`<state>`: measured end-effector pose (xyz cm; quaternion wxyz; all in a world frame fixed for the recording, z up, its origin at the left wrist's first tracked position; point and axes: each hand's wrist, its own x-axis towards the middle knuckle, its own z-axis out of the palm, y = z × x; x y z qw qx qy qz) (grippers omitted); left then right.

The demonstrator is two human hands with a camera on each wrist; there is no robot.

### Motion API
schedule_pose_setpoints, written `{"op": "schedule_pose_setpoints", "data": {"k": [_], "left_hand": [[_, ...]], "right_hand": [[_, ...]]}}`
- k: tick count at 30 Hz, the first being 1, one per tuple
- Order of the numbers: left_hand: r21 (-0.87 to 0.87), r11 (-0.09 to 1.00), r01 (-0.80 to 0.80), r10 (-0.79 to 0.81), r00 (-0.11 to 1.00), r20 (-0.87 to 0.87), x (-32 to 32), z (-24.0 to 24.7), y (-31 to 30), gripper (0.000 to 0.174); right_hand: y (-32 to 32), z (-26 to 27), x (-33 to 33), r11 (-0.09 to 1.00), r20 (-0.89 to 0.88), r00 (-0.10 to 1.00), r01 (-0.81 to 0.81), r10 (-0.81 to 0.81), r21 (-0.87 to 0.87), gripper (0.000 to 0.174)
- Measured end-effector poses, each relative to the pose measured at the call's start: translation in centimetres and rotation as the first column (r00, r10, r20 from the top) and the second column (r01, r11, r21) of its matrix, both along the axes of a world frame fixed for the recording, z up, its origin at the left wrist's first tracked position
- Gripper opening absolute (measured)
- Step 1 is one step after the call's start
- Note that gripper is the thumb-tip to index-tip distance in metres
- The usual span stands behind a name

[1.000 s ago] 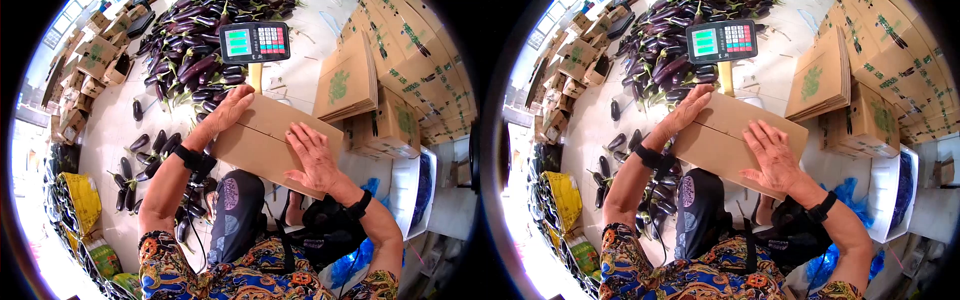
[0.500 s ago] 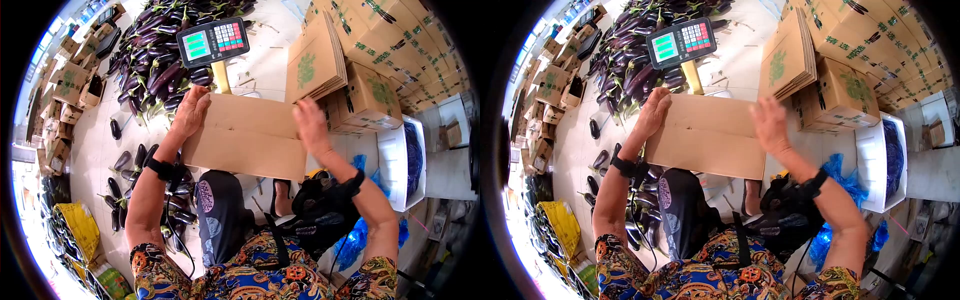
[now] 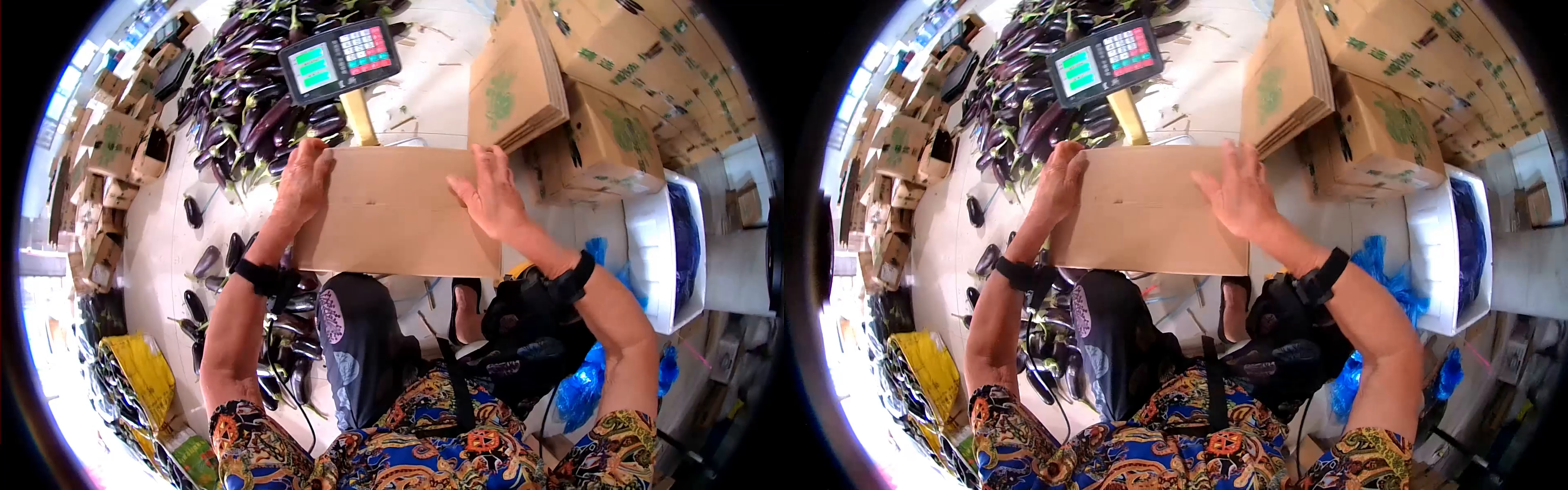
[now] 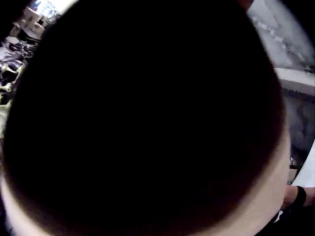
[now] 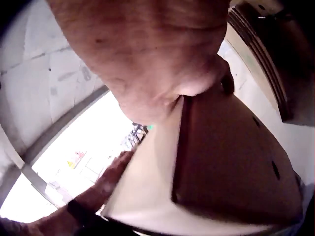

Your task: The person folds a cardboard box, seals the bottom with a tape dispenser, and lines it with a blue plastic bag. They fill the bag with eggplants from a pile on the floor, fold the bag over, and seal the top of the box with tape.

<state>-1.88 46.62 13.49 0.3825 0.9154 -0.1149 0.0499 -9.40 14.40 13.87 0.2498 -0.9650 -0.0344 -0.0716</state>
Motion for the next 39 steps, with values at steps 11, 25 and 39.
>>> {"op": "schedule_pose_setpoints", "data": {"k": [11, 25, 39], "left_hand": [[0.027, 1.0, 0.004, -0.003, 0.998, -0.059, 1.1, -1.2, 1.2, 0.032], [-0.017, 0.998, 0.054, -0.055, 0.995, -0.079, 0.7, 0.0, 0.7, 0.033], [0.017, 0.999, 0.028, -0.028, 0.999, -0.025, 0.4, -0.1, 0.8, 0.032]], "right_hand": [[-25.6, -6.1, -8.1, 0.83, -0.629, 0.763, 0.442, -0.15, 0.339, 0.049], [-22.4, -26.7, -20.1, 0.728, -0.585, 0.513, 0.652, -0.628, -0.21, 0.065], [-18.8, -28.0, -17.7, 0.994, -0.412, 0.909, -0.091, 0.055, -0.068, 0.036]]}}
